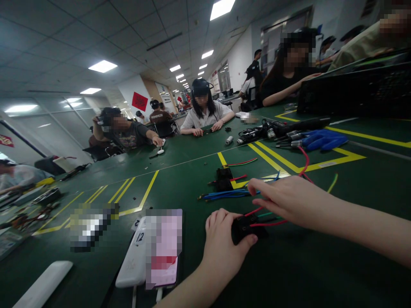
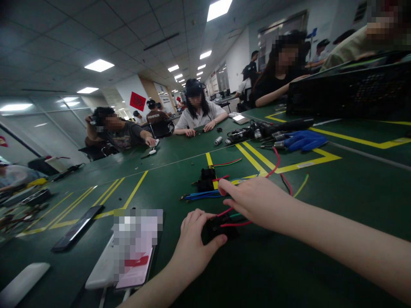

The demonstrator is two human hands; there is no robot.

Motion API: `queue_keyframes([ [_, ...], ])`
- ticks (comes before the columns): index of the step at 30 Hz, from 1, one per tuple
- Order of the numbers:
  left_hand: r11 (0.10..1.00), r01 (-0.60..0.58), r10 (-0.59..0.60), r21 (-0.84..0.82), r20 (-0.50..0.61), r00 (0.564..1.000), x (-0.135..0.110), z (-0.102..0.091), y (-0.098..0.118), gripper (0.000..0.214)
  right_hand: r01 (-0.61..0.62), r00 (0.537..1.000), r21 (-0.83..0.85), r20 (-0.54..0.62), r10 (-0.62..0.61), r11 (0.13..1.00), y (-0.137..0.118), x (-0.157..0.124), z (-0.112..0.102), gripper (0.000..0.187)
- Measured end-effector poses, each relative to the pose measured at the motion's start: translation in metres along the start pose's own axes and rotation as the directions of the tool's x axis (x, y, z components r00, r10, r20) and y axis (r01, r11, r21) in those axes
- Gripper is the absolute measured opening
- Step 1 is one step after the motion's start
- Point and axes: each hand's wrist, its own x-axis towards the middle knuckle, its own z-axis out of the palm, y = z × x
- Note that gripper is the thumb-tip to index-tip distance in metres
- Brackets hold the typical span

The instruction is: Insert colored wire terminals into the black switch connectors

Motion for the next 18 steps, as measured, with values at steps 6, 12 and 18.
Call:
queue_keyframes([
  [6, 1.000, 0.000, 0.000, -0.001, -0.001, 1.000, -0.001, 0.000, 0.001, 0.041, 0.020, 0.999, -0.113, 0.027, -0.017, 0.993, 0.002, 0.002, 0.009, 0.015],
  [12, 1.000, -0.003, 0.003, -0.005, 0.007, 1.000, 0.000, 0.000, 0.000, 0.041, 0.013, 1.000, 0.069, 0.011, -0.014, 0.998, 0.003, -0.001, -0.009, 0.008],
  [18, 1.000, -0.021, 0.022, -0.009, 0.025, 0.999, 0.001, -0.004, -0.001, 0.042, 0.010, 0.992, -0.061, 0.129, -0.002, 0.998, 0.003, 0.002, 0.001, 0.012],
])
